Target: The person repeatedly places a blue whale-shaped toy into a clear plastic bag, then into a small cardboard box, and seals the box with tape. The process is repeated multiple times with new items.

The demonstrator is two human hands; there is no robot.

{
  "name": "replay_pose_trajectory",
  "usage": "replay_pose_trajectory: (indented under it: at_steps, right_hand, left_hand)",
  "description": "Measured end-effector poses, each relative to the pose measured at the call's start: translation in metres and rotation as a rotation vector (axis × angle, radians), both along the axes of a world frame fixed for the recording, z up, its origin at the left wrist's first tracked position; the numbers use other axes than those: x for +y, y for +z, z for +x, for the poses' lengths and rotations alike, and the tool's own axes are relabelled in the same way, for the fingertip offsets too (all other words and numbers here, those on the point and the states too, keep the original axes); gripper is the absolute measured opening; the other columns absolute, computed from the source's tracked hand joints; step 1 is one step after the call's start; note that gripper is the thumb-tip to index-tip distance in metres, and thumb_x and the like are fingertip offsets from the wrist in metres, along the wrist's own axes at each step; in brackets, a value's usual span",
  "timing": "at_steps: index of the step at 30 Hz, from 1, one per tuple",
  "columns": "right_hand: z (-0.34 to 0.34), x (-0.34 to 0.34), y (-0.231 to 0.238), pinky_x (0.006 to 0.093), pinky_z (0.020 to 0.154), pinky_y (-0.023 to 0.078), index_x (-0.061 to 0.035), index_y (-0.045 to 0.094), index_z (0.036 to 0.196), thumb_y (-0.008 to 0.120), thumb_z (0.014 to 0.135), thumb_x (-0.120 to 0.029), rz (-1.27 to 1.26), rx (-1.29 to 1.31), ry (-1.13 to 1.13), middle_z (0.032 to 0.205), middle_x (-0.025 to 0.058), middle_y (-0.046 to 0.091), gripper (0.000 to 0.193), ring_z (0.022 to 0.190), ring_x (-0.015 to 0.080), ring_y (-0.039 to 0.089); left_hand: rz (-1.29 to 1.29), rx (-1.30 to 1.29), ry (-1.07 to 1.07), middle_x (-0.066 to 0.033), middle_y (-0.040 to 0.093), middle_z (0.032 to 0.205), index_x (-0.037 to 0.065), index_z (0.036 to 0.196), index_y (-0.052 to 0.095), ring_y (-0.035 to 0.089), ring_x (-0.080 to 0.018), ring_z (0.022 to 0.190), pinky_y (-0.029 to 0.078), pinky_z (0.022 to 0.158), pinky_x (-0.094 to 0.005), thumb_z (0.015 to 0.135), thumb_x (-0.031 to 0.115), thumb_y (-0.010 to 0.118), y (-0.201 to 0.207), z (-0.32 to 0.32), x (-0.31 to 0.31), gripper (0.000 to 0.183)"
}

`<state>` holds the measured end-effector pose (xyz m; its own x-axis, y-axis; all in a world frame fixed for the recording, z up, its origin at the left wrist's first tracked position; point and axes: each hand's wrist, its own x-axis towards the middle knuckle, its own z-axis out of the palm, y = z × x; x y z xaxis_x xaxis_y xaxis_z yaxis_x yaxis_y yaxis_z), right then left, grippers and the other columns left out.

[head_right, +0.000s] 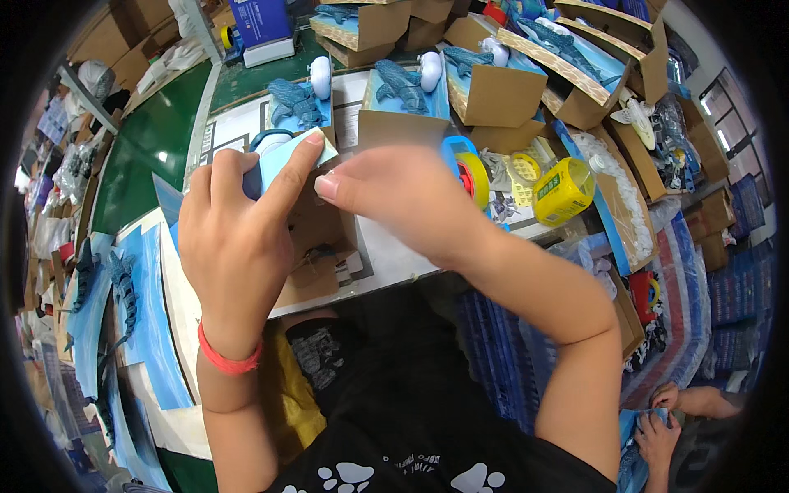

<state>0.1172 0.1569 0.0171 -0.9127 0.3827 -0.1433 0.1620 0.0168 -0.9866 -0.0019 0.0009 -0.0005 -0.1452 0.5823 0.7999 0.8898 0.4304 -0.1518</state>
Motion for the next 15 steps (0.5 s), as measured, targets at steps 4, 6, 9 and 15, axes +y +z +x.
replay_pose_trajectory:
  at_steps: [4, 6, 9, 15]
  right_hand:
    - [-0.011, -0.010, -0.045, 0.0314, 0.077, 0.053, 0.0022, 0.073, 0.104, 0.070, 0.096, -0.024, 0.245, 0.360, -0.211, 0.092, 0.0110, 0.074, 0.027, 0.085, 0.0158, 0.066]
    - [-0.025, -0.022, -0.061, 0.0318, 0.076, 0.053, 0.0018, 0.074, 0.104, 0.069, 0.096, -0.024, 0.143, 0.414, -0.339, 0.094, 0.0118, 0.074, 0.027, 0.083, 0.0168, 0.068]
    - [-0.036, -0.040, -0.068, 0.0304, 0.077, 0.054, 0.0038, 0.072, 0.107, 0.068, 0.098, -0.022, 0.070, 0.488, -0.470, 0.094, 0.0120, 0.075, 0.028, 0.082, 0.0165, 0.070]
    - [-0.050, -0.056, -0.066, 0.0262, 0.079, 0.053, 0.0056, 0.068, 0.111, 0.065, 0.101, -0.020, -0.104, 0.551, -0.535, 0.101, 0.0108, 0.075, 0.028, 0.088, 0.0123, 0.068]
  left_hand:
    - [0.015, 0.030, -0.053, -0.0048, 0.052, 0.088, 0.027, 0.118, 0.073, 0.053, -0.0233, 0.076, 0.042, 0.062, -0.0345, 0.080, 0.016, 0.064, 0.004, -0.008, 0.009, 0.041]
    - [-0.075, -0.044, -0.079, -0.0068, 0.062, 0.100, 0.026, 0.116, 0.074, 0.058, -0.0255, 0.081, 0.048, 0.065, -0.0352, 0.083, 0.016, 0.067, 0.012, -0.012, 0.006, 0.036]
    - [-0.112, -0.129, -0.161, -0.0043, 0.070, 0.113, 0.025, 0.116, 0.076, 0.065, -0.0249, 0.088, 0.053, 0.069, -0.0330, 0.084, 0.023, 0.074, 0.030, -0.009, 0.006, 0.033]
    - [-0.129, 0.128, -0.073, 0.0048, 0.070, 0.088, 0.030, 0.114, 0.075, 0.062, -0.0165, 0.069, 0.051, 0.056, -0.0302, 0.083, 0.032, 0.073, 0.019, -0.025, 0.013, 0.031]
